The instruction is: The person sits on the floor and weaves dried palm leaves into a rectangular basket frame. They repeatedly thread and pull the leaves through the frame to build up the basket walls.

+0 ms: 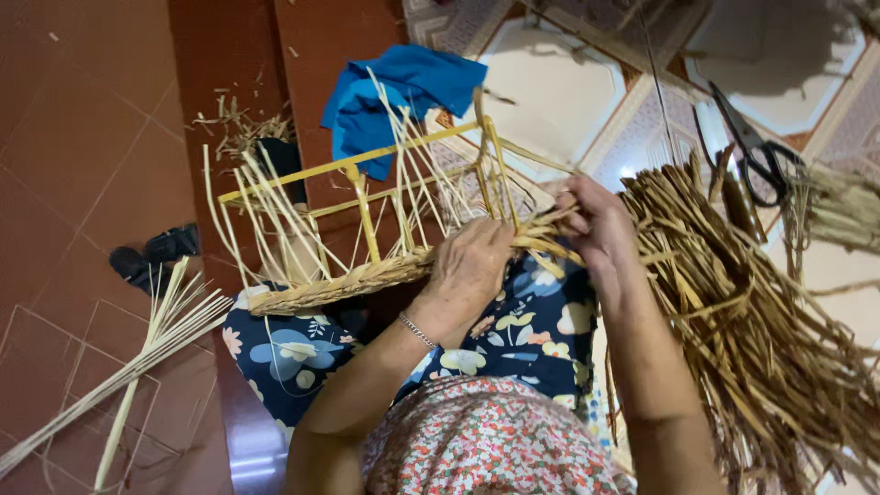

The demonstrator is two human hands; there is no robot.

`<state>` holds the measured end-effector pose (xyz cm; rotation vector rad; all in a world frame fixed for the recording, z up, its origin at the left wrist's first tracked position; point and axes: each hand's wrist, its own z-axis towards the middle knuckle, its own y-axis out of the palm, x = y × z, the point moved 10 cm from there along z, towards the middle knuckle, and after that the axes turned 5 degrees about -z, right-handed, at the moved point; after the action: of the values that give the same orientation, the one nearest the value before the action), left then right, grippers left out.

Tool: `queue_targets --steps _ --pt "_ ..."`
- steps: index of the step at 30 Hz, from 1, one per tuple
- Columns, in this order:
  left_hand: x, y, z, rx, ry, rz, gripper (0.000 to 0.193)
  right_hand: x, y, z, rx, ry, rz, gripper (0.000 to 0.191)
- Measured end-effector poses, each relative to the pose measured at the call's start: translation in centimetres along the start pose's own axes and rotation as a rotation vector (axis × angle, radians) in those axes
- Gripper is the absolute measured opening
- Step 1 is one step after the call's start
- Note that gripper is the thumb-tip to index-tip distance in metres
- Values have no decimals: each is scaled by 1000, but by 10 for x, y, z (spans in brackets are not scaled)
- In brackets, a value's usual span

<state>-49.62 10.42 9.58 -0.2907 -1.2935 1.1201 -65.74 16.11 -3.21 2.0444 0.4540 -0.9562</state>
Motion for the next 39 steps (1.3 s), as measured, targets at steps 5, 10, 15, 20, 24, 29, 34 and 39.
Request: queue_targets --steps 5,10,15,20,24,29,34,39 --pt "-10 2 6 -44 -54 -3 23 -8 12 -13 -245 -74 511 22" --pt "-32 39 26 -296 -269 54 41 6 -7 -12 18 27 -357 23" --pt "-45 30 53 -208 -293 139 41 -11 -9 4 189 -39 227 29" --pt "-47 2 67 -89 -263 176 29 -19 -2 -1 105 -160 649 27" --pt "-54 -8 74 -105 -338 104 36 -28 0 -15 22 -232 530 21" --pt "-58 -24 84 -143 -389 142 24 -33 -26 -35 257 -263 370 18" --pt "-90 -83 81 -147 -519 183 26 -41 2 -57 252 -317 -226 20" --pt "-93 -216 56 235 -414 246 30 -15 95 -59 126 -412 -806 36"
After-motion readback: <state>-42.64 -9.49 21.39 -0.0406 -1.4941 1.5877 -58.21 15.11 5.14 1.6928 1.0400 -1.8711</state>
